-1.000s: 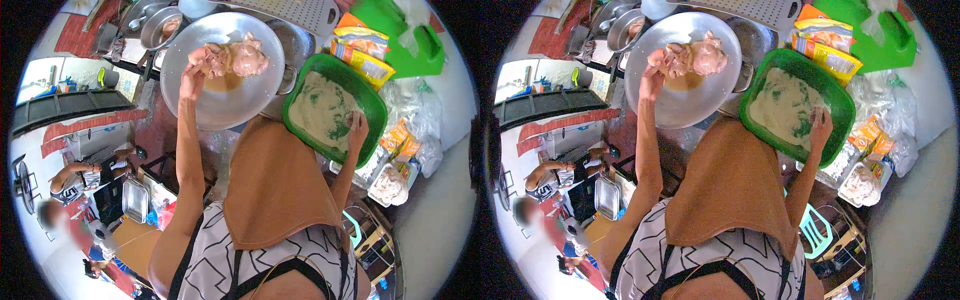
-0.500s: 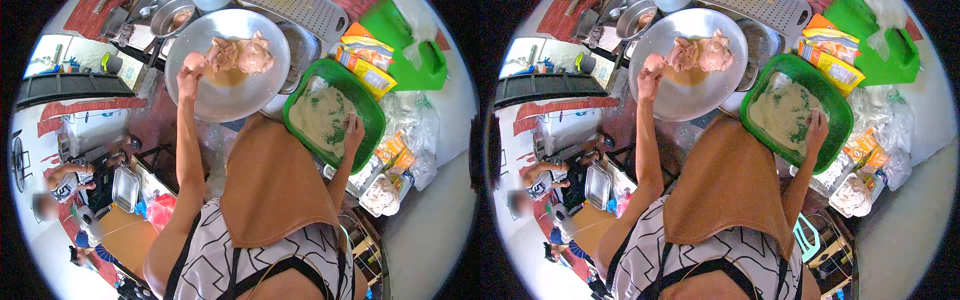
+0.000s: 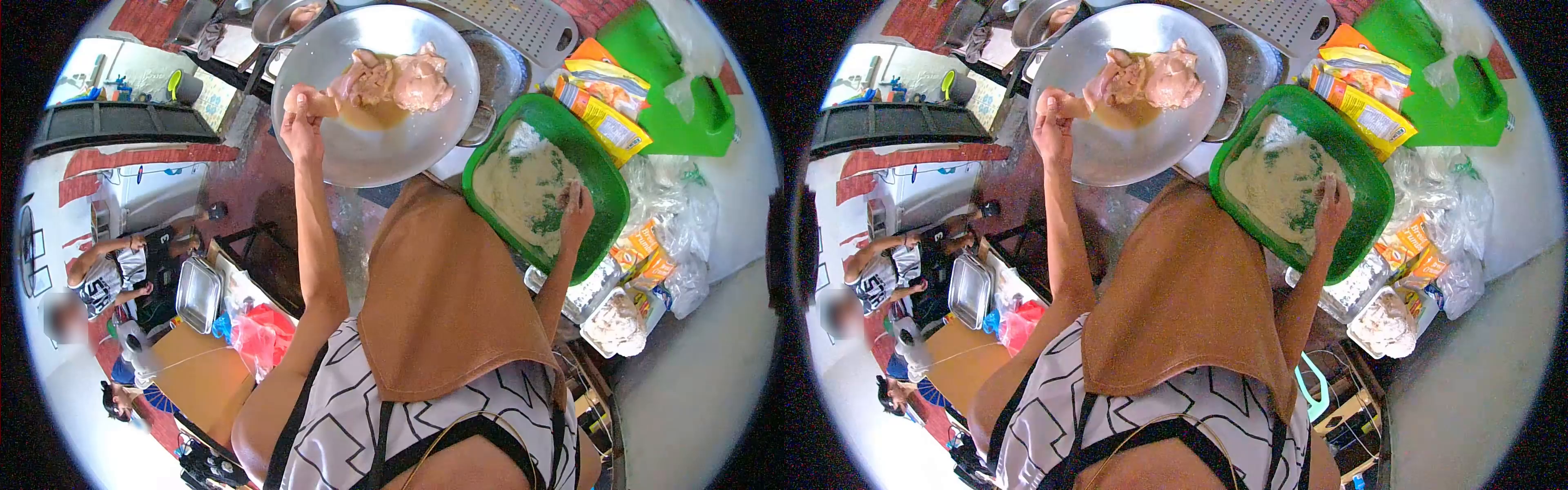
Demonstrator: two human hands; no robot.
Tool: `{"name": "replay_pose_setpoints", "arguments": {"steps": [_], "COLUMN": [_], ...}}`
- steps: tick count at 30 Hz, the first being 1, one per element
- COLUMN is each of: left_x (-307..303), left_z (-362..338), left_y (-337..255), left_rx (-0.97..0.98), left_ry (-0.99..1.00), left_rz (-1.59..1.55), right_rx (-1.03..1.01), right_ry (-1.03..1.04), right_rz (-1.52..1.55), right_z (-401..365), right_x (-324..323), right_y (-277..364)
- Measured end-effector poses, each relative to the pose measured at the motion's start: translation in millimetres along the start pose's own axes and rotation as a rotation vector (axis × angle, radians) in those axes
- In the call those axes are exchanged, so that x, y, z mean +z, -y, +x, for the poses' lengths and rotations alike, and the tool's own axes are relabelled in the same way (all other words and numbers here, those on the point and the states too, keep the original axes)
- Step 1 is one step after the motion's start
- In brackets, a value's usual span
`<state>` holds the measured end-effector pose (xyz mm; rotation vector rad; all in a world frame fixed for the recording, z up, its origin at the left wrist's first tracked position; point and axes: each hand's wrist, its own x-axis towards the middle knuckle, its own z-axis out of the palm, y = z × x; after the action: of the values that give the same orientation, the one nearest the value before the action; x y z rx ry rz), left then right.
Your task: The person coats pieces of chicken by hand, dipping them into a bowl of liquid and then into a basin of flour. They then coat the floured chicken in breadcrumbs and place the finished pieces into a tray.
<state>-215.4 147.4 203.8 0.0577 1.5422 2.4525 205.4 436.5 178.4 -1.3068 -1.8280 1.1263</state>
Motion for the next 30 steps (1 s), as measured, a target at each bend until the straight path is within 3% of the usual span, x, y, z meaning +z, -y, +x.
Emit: {"name": "replay_pose_setpoints", "arguments": {"steps": [3,8,11,13,22,30], "left_x": [-6.1,-4.4,0.5,1.7,1.6,-13.0], "left_z": [2.6,-1.4,-0.5,1.9,25.8,51.0], "left_y": [8.1,8.5,6.3,3.7,-0.5,-0.4], "left_rx": [0.037,-0.017,-0.063,-0.121,-0.294,-0.312], "left_ry": [-0.034,-0.041,0.080,0.133,0.130,0.187], "left_rz": [0.076,0.079,-0.054,-0.129,-0.267,-0.153], "right_rx": [-0.044,0.046,-0.016,-0.001,0.039,0.117], "right_ry": [0.006,0.052,0.003,0.003,-0.040,-0.050], "right_rz": [-0.062,0.077,-0.099,-0.057,-0.052,0.015], "right_z": [0.8,-2.3,-5.8,-7.5,-19.7,-32.3], "right_x": [1.2,3.5,3.4,4.0,20.2,55.2], "right_y": [4.0,12.9,20.4,14.8,12.9,35.6]}}
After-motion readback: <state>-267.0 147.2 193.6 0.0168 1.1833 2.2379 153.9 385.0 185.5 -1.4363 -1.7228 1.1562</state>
